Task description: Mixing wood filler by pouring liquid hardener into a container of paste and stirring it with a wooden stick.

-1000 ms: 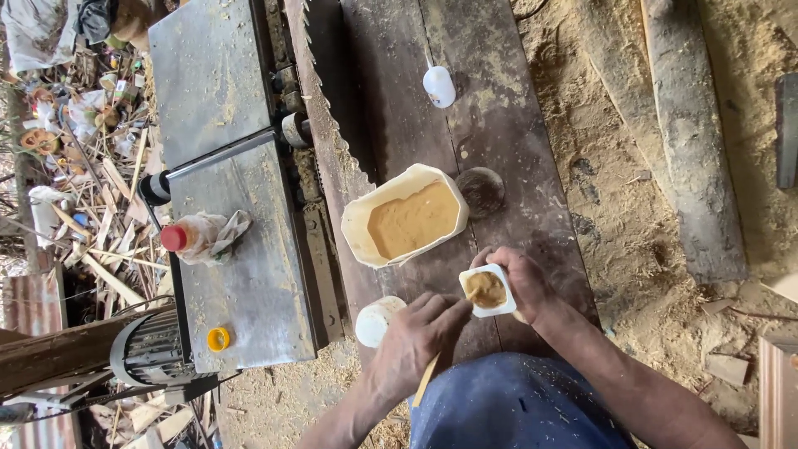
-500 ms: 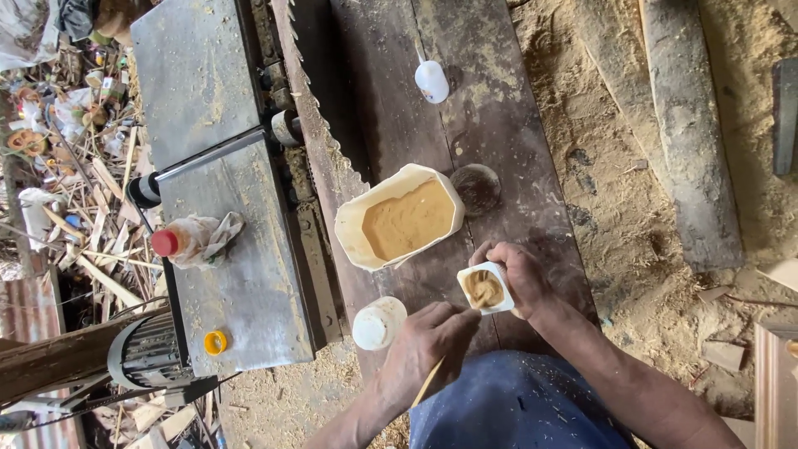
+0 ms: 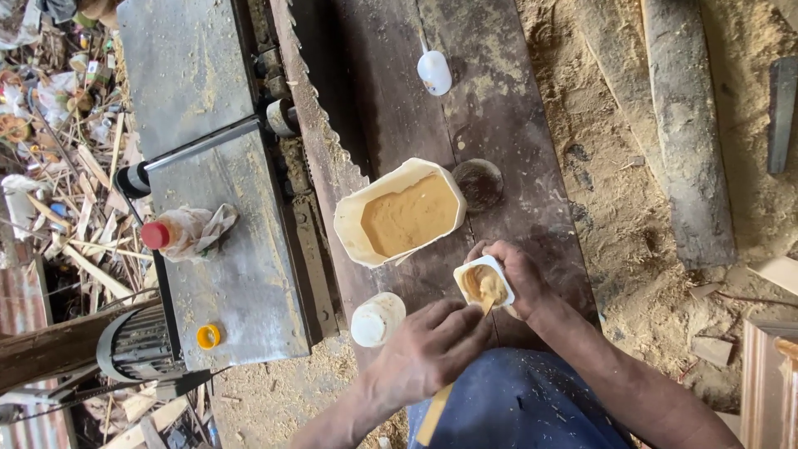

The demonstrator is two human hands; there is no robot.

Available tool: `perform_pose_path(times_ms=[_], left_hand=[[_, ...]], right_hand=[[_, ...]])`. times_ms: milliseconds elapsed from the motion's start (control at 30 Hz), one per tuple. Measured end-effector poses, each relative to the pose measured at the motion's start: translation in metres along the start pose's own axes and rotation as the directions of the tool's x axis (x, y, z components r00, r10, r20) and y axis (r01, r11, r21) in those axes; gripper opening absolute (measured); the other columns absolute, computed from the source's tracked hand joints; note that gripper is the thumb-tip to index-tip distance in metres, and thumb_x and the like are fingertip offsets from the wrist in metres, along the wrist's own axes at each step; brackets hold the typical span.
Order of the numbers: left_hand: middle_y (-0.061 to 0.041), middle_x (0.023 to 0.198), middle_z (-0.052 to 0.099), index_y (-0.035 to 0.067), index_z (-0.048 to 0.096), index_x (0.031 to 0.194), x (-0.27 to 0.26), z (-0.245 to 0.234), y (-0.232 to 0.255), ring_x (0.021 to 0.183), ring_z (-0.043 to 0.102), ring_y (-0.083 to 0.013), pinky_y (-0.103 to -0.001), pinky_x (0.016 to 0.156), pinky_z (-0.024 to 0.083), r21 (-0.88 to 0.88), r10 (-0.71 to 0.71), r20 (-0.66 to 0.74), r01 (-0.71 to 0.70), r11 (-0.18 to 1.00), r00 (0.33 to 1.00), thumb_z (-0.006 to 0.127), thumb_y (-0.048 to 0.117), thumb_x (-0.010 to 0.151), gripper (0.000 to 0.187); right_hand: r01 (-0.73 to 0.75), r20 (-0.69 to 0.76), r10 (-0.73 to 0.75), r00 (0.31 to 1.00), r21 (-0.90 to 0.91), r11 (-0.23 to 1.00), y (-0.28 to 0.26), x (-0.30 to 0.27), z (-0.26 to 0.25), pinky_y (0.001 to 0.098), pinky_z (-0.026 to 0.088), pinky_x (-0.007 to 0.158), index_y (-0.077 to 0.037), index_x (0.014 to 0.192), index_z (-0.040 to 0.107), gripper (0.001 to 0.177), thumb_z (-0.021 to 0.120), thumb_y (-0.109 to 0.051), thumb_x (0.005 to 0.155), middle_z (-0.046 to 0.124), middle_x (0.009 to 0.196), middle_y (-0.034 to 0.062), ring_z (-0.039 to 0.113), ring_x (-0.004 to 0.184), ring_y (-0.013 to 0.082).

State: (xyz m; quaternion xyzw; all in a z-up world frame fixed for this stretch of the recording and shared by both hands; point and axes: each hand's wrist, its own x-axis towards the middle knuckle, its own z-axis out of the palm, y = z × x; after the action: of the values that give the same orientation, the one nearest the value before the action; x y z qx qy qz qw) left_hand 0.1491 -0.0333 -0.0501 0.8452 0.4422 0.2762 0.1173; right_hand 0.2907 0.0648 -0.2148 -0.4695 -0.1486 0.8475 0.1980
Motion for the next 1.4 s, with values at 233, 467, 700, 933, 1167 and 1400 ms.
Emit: perform_pose_path(times_ms=[233,467,700,933,1167,1400], left_hand=[[-0.018,0.107,0.072,-0.003,0.066,0.118,-0.015,0.010,-0.012,0.094,0.071,-0.0308,-0.043,0.087,0.063,0.162,-0.088,0.092,0.072,0.984,0.992,0.073,0.006,0.098,0.023],[-0.017,0.090,0.072,-0.005,0.070,0.107,-0.004,0.009,-0.002,0.072,0.073,-0.0228,-0.030,0.057,0.061,-0.488,-0.598,0.065,0.549,0.679,0.799,0.055,0.006,0.101,0.019],[-0.018,0.092,0.074,-0.003,0.071,0.106,-0.009,0.049,-0.003,0.067,0.075,-0.0202,-0.027,0.057,0.063,-0.724,-0.781,-0.084,0.500,0.474,0.619,0.060,0.010,0.102,0.019],[-0.020,0.109,0.072,-0.003,0.063,0.120,-0.009,0.028,-0.013,0.092,0.065,-0.0323,-0.041,0.080,0.054,0.042,-0.257,-0.031,0.258,0.965,0.966,0.059,0.006,0.104,0.019],[-0.019,0.098,0.072,-0.005,0.067,0.110,0.003,0.028,-0.013,0.080,0.067,-0.0270,-0.035,0.070,0.056,-0.397,-0.411,-0.109,0.340,0.852,0.905,0.058,0.002,0.101,0.015],[-0.015,0.093,0.078,-0.001,0.070,0.118,-0.029,0.054,-0.022,0.072,0.072,-0.0182,-0.026,0.059,0.060,-0.256,-0.392,-0.056,0.366,0.895,0.918,0.062,0.004,0.102,0.019]], right_hand=[[0.037,0.035,-0.031,0.999,-0.203,0.978,0.002,-0.004,-0.006,0.0331,0.042,0.047,-0.003,0.073,0.061,0.019,0.047,-0.012,0.081,0.060,0.067,0.0112,0.054,0.056,0.0194],[0.191,0.002,-0.196,0.981,-0.228,0.955,-0.006,-0.005,-0.008,0.0324,0.047,0.046,-0.003,0.070,0.065,0.020,0.048,-0.010,0.078,0.068,0.079,0.0109,0.061,0.060,0.0212],[0.302,0.026,-0.301,0.953,-0.056,0.952,0.004,-0.002,-0.003,0.0333,0.048,0.062,-0.004,0.076,0.059,0.022,0.042,-0.016,0.085,0.065,0.090,0.0142,0.058,0.072,0.0217],[0.203,-0.007,-0.217,0.976,-0.324,0.924,-0.007,-0.002,-0.023,0.0364,0.047,0.038,-0.005,0.078,0.064,0.022,0.048,-0.018,0.086,0.067,0.076,0.0125,0.063,0.057,0.0238],[0.366,0.111,-0.350,0.930,-0.191,0.911,-0.004,0.004,-0.025,0.0330,0.052,0.064,-0.003,0.075,0.062,0.021,0.044,-0.013,0.082,0.067,0.091,0.0142,0.061,0.077,0.0213],[0.480,0.021,-0.487,0.873,-0.208,0.852,-0.015,0.005,-0.024,0.0329,0.050,0.063,-0.006,0.066,0.062,0.018,0.045,-0.009,0.073,0.069,0.083,0.0104,0.061,0.074,0.0192]])
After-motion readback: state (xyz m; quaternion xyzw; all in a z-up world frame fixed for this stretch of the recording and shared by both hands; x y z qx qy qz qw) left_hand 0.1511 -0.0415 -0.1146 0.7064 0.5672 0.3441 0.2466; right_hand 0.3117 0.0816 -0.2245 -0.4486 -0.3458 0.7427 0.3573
